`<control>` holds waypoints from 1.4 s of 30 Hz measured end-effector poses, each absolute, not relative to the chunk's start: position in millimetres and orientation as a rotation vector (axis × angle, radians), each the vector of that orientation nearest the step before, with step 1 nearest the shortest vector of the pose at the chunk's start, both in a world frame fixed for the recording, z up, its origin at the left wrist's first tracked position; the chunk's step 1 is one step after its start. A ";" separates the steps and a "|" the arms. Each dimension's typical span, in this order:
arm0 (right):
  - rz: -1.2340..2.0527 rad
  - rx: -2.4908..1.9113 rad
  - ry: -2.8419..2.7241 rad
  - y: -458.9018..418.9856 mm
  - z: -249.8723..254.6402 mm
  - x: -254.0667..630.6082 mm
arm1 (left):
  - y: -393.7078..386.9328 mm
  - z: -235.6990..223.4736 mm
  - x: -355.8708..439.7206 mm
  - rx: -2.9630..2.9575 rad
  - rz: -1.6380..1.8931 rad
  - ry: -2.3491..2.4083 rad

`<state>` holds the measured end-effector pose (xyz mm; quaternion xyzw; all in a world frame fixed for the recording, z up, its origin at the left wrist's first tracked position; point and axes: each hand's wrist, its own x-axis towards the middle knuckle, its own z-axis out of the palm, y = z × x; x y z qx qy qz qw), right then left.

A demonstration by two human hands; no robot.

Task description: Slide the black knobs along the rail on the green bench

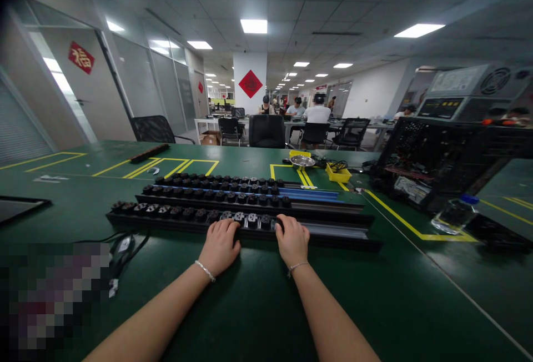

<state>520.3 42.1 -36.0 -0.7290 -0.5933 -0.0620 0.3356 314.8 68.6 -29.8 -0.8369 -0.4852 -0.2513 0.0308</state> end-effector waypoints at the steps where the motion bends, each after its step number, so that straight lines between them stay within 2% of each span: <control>1: -0.167 -1.905 -1.547 42.0 -35.7 520.3 | 68.5 -29.9 314.5 -2.582 -0.775 -1.492; 42: -0.296 -1.910 -1.480 42.0 -38.0 525.5 | 66.2 -28.9 311.4 -2.596 -0.781 -1.461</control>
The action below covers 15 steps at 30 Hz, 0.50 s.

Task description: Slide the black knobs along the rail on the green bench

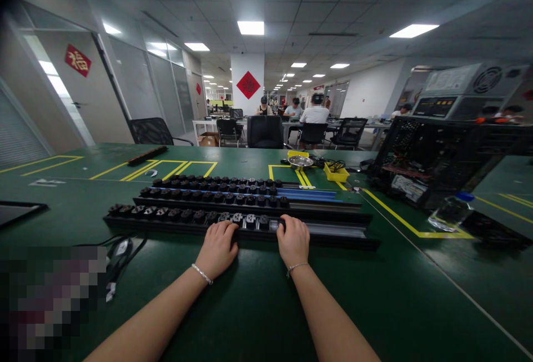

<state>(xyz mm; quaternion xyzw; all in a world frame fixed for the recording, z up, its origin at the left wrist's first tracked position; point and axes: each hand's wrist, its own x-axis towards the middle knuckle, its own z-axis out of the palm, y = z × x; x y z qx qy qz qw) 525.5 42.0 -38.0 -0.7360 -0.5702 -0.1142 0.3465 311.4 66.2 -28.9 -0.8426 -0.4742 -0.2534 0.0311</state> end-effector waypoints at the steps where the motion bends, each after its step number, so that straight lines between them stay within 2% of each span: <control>1: -0.302 -1.908 -1.480 42.0 -38.1 525.5 | 66.1 -28.8 311.5 -2.595 -0.781 -1.464; 15: -0.314 -1.926 -1.458 42.4 -37.7 525.9 | 66.2 -29.2 311.9 -2.597 -0.769 -1.488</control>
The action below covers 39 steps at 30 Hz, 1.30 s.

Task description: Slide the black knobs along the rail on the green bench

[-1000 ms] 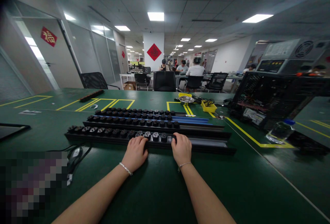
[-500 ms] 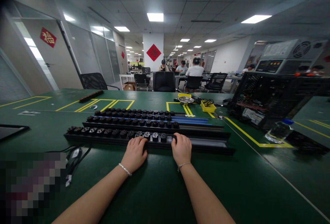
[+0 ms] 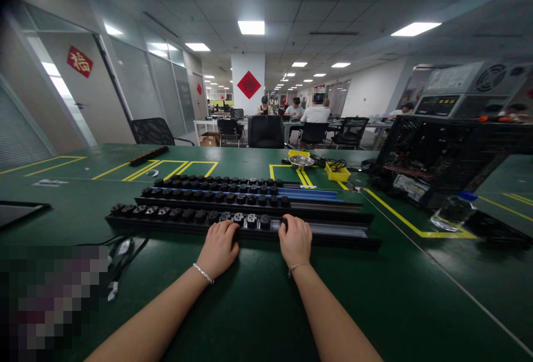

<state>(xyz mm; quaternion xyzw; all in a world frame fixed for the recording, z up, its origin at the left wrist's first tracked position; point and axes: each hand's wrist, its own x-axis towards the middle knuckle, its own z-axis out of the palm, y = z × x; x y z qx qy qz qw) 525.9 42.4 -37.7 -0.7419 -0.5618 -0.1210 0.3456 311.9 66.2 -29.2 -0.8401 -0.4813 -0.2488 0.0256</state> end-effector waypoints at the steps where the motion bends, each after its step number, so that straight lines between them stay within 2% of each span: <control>1: -0.317 -1.930 -1.451 42.4 -37.8 526.1 | 66.2 -29.3 312.0 -2.597 -0.768 -1.491; 39: -0.312 -1.978 -1.365 40.9 -37.1 530.8 | 68.3 -32.6 310.3 -2.577 -0.809 -1.422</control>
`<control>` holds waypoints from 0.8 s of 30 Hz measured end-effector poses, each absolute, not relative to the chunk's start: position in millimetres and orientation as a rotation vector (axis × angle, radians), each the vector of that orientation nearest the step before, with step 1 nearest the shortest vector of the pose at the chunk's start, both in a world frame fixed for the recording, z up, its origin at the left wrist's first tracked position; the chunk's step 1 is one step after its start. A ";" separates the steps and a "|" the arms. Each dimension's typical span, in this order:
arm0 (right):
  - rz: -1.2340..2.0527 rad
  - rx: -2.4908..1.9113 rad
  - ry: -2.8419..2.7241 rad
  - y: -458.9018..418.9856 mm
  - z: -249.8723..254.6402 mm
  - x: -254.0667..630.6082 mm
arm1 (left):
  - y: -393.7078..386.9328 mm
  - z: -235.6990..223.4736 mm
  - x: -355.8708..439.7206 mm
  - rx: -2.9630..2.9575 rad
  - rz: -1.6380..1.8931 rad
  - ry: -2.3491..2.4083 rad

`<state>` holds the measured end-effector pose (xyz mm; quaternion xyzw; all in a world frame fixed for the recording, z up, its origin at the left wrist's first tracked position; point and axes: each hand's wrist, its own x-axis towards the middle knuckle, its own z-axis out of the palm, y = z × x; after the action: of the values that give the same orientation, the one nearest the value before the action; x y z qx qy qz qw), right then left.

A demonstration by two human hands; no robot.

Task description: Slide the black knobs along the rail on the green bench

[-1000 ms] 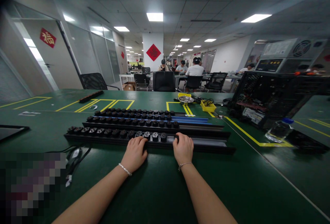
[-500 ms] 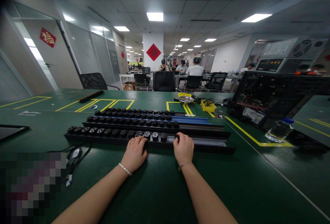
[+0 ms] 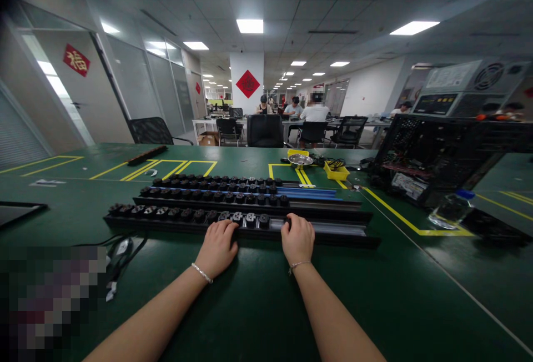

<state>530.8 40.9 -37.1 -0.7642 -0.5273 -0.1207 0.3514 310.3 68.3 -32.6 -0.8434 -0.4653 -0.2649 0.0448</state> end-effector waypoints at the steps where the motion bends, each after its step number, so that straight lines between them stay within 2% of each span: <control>1: -0.307 -1.981 -1.363 40.6 -36.7 530.7 | 68.4 -32.7 310.2 -2.575 -0.813 -1.415; 24: -0.315 -1.966 -1.244 41.9 -39.9 528.1 | 69.3 -34.2 309.7 -2.565 -0.824 -1.382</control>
<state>528.1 41.9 -39.9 -0.7723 -0.4887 -0.1237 0.3865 309.7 69.3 -34.2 -0.8457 -0.4557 -0.2718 0.0567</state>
